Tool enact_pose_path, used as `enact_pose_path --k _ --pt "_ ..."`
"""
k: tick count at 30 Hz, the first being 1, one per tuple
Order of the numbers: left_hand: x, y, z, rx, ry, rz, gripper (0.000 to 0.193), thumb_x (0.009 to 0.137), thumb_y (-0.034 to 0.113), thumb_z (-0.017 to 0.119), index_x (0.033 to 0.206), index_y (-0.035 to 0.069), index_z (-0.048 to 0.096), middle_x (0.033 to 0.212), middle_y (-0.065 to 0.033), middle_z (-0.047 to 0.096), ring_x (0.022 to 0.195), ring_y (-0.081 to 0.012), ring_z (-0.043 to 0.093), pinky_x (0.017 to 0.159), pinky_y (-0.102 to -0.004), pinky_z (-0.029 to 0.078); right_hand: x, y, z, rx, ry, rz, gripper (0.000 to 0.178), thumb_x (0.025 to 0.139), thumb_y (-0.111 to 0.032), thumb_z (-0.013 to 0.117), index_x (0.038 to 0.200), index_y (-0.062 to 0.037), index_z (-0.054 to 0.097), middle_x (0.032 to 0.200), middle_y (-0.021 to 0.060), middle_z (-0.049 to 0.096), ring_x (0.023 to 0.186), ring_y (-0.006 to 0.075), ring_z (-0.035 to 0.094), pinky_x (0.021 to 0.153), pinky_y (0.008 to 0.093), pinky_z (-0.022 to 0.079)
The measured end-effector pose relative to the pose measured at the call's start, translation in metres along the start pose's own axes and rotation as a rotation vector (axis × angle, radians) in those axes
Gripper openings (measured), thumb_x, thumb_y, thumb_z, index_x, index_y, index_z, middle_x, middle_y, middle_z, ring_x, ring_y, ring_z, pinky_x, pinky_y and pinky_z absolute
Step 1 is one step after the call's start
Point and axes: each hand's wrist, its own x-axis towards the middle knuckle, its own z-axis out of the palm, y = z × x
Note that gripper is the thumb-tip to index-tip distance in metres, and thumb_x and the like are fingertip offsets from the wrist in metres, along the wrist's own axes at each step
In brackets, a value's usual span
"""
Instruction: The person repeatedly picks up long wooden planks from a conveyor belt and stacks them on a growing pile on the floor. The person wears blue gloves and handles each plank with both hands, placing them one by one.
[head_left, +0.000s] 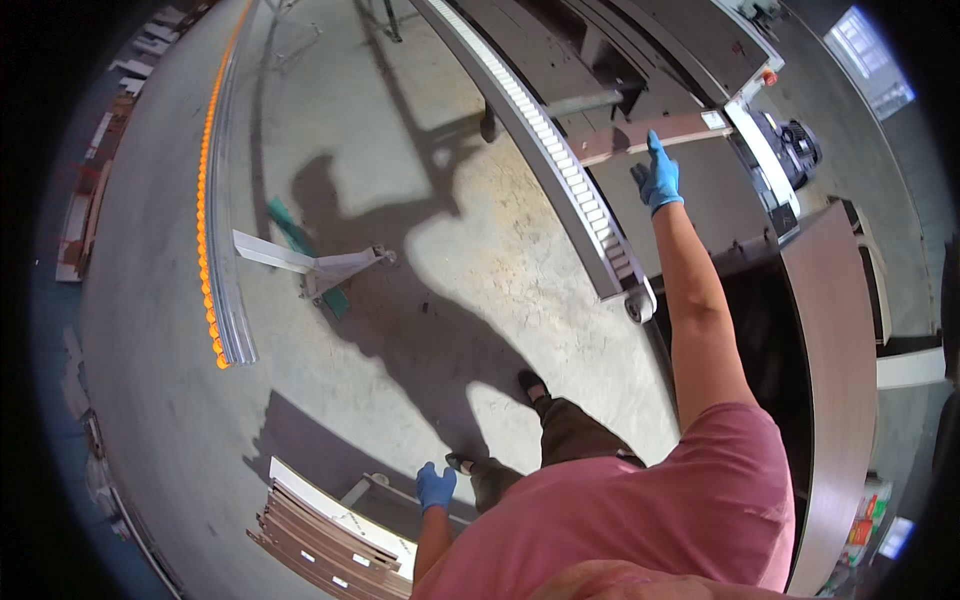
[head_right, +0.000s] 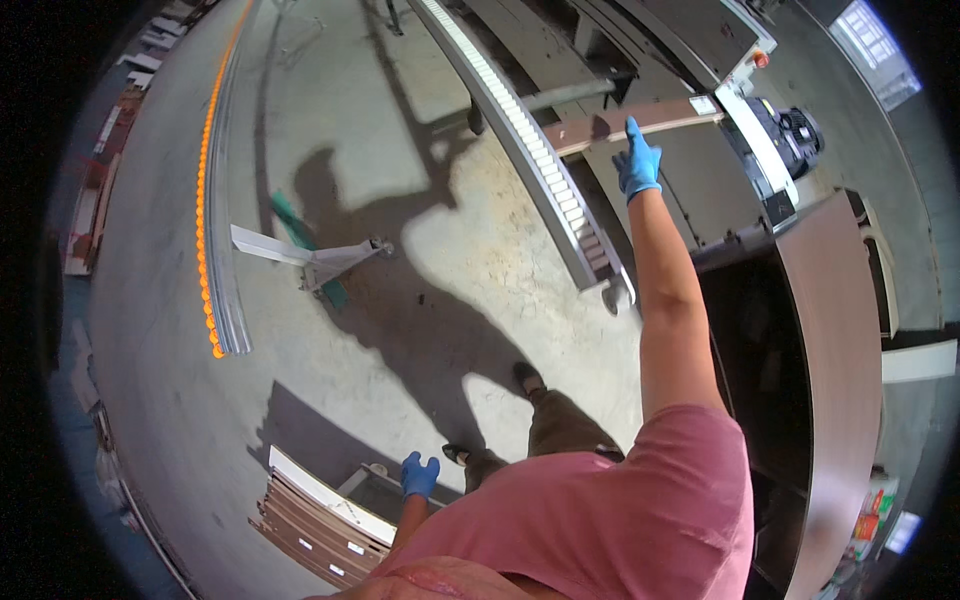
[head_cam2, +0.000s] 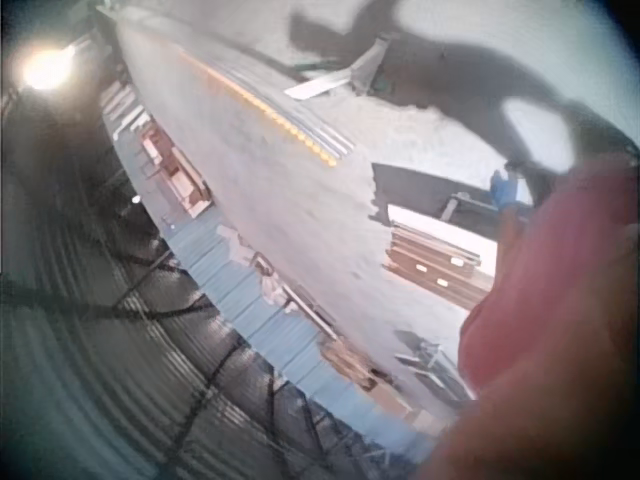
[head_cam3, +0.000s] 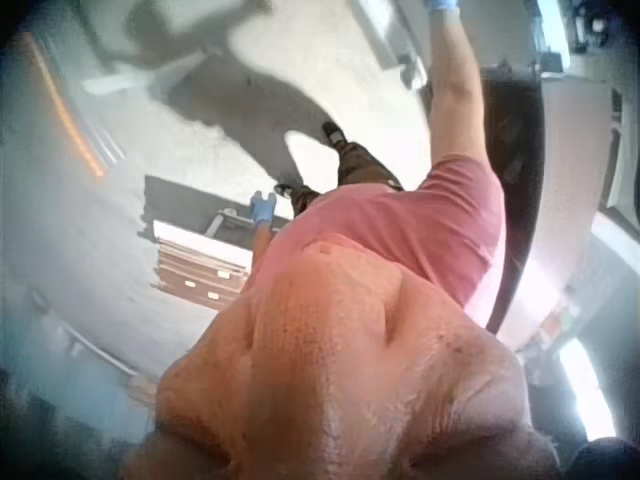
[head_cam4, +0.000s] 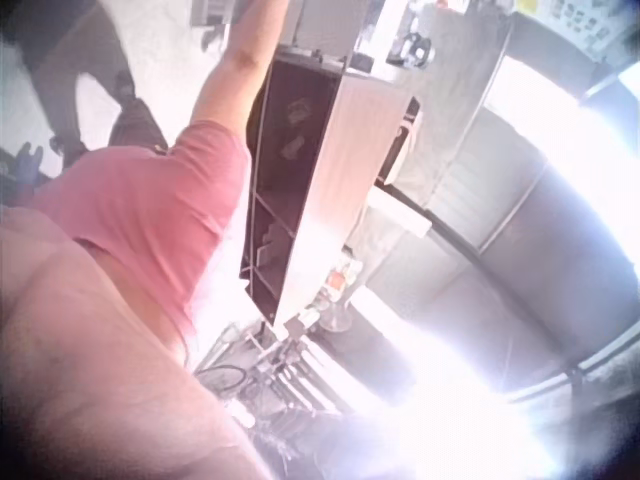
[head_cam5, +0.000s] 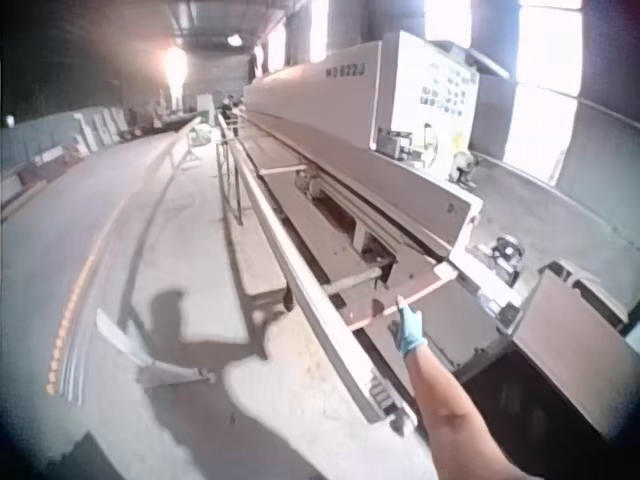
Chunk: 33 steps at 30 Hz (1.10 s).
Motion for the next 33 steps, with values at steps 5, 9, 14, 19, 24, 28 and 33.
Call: enact_pose_path --k 5,9,14,19,24,28,33 --pt "0.000 0.025 0.002 -0.006 0.022 0.018 0.070 0.085 0.044 0.071 0.134 -0.006 0.066 0.137 -0.0341 0.064 0.129 -0.0459 0.062 0.111 -0.0492 0.049 0.084 0.035 0.014 0.535 -0.242 0.186 0.023 0.100 -0.020 0.075 0.113 -0.0009 0.074 0.107 0.0108 0.079 0.092 0.0225 0.077 0.090 0.0342 0.064" --pt "-0.010 0.038 0.002 0.000 0.049 0.022 0.068 0.084 0.044 0.071 0.129 -0.007 0.068 0.126 -0.0337 0.069 0.121 -0.0472 0.066 0.106 -0.0503 0.053 0.094 0.039 0.017 0.572 -0.150 0.081 0.012 0.097 -0.007 0.072 0.108 -0.0026 0.075 0.105 0.0097 0.079 0.088 0.0189 0.075 0.080 0.0257 0.061" --pt "-0.001 0.047 0.016 -0.186 -0.025 0.113 0.060 0.084 0.044 0.074 0.114 -0.007 0.071 0.111 -0.0323 0.073 0.108 -0.0457 0.071 0.092 -0.0495 0.056 0.081 0.006 -0.042 0.496 -0.126 0.039 0.015 0.098 -0.012 0.071 0.110 -0.0033 0.076 0.104 0.0074 0.078 0.095 0.0193 0.072 0.090 0.0343 0.058" --pt "0.003 0.084 -0.005 -0.223 -0.030 0.177 0.057 0.087 0.043 0.072 0.115 -0.006 0.071 0.109 -0.0322 0.073 0.106 -0.0445 0.072 0.090 -0.0482 0.056 0.031 -0.007 -0.089 0.409 -0.328 0.000 0.022 0.103 -0.018 0.065 0.120 -0.0052 0.072 0.117 0.0063 0.074 0.110 0.0195 0.068 0.103 0.0374 0.052" --pt "0.008 0.196 -0.061 -0.381 0.219 0.301 0.068 0.096 0.042 0.074 0.145 -0.003 0.059 0.141 -0.0267 0.065 0.131 -0.0413 0.063 0.109 -0.0453 0.052 -0.159 -0.005 -0.111 0.215 -0.463 0.127 0.026 0.106 -0.020 0.063 0.124 -0.0021 0.067 0.117 0.0070 0.070 0.109 0.0202 0.066 0.102 0.0383 0.051" --pt "-0.026 0.262 -0.113 -0.752 0.358 0.577 0.072 0.099 0.039 0.074 0.153 -0.003 0.051 0.152 -0.0264 0.057 0.140 -0.0404 0.057 0.115 -0.0461 0.048 -0.286 0.076 -0.130 -0.156 -0.635 -0.025 0.023 0.099 -0.003 0.070 0.122 -0.0012 0.069 0.110 0.0034 0.069 0.101 0.0124 0.063 0.092 0.0323 0.053" --pt "-0.077 0.242 -0.153 -0.717 0.455 0.571 0.098 0.087 0.052 0.082 0.157 -0.005 0.042 0.151 -0.0307 0.053 0.138 -0.0445 0.054 0.116 -0.0506 0.044 -0.446 0.154 -0.122 -0.576 -1.137 0.086 0.023 0.093 0.000 0.075 0.116 -0.0012 0.070 0.108 0.0039 0.073 0.095 0.0130 0.067 0.085 0.0304 0.056"
